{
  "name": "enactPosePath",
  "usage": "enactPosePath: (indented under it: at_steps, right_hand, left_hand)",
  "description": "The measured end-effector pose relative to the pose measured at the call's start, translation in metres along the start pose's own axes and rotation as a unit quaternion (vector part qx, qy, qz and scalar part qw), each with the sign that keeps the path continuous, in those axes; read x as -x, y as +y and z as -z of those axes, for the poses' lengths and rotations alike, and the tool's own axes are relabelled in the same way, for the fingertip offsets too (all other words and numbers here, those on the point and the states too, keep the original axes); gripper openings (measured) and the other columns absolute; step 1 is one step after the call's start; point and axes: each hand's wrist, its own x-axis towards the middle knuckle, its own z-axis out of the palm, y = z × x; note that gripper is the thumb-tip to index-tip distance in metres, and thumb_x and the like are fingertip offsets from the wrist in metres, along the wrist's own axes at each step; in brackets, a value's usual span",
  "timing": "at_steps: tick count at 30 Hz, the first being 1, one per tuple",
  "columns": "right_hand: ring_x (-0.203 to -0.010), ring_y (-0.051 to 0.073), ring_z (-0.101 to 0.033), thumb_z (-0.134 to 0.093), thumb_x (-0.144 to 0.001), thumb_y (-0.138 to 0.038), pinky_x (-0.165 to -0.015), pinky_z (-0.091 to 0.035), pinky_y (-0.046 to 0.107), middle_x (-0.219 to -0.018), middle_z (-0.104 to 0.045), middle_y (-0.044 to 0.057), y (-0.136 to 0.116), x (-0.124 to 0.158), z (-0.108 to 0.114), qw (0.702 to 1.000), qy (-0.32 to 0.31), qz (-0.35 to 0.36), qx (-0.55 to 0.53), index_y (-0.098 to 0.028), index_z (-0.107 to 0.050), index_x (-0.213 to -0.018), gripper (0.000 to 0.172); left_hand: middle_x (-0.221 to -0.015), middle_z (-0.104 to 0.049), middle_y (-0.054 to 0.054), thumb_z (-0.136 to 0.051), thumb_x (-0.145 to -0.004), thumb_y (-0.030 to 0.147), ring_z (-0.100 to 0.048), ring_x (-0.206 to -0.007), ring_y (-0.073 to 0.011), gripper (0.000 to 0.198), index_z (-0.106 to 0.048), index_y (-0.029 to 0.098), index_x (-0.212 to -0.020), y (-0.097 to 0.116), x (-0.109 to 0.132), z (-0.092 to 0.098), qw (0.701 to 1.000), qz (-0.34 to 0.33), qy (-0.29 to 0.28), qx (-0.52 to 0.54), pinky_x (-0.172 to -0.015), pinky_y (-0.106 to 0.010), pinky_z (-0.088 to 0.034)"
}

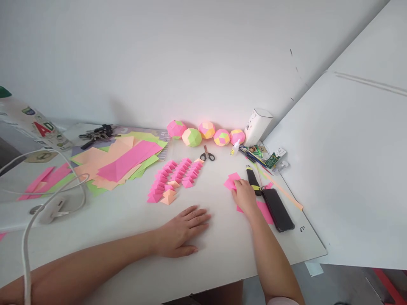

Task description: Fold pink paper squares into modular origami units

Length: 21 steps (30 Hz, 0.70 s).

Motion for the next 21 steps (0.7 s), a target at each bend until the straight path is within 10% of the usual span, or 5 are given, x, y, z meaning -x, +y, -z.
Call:
enactPosePath:
  at_steps: [7,13,21]
  right_hand:
    - [-0.083,0.022,-0.052,-0.040,-0.089,-0.032,-0.074,-0.044,0.033,-0.084,-0.058,0.009,-0.022,0.006,0.010,0.954,0.184,-0.024,-0.237,-0.019,-0.057,-0.071,0.028]
    - [-0.054,0.012,-0.045,-0.038,-0.089,-0.050,-0.052,-0.040,0.025,-0.056,-0.045,-0.001,-0.078,0.031,0.009,0.827,-0.062,0.000,-0.559,-0.019,-0.046,-0.063,0.040]
    - [-0.056,0.012,-0.047,-0.040,-0.088,-0.049,-0.052,-0.042,0.024,-0.058,-0.048,-0.001,-0.089,0.039,0.011,0.793,-0.170,0.060,-0.583,-0.018,-0.053,-0.069,0.039]
  left_hand:
    - [-0.133,-0.047,-0.013,-0.050,-0.083,0.036,-0.041,-0.124,-0.0249,0.049,-0.042,0.020,-0.129,-0.004,-0.002,0.002,0.970,0.059,0.098,0.217,-0.108,-0.048,-0.025]
    - [-0.115,-0.058,-0.012,-0.056,-0.081,0.038,-0.056,-0.105,-0.0212,0.042,-0.049,0.017,-0.117,-0.012,-0.008,0.011,0.779,0.178,0.214,0.562,-0.090,-0.039,-0.047]
    - [-0.067,-0.063,-0.001,-0.060,-0.076,0.045,-0.059,-0.060,-0.0119,0.031,-0.054,0.015,-0.073,-0.010,-0.013,0.011,0.753,0.245,0.195,0.579,-0.055,-0.025,-0.049]
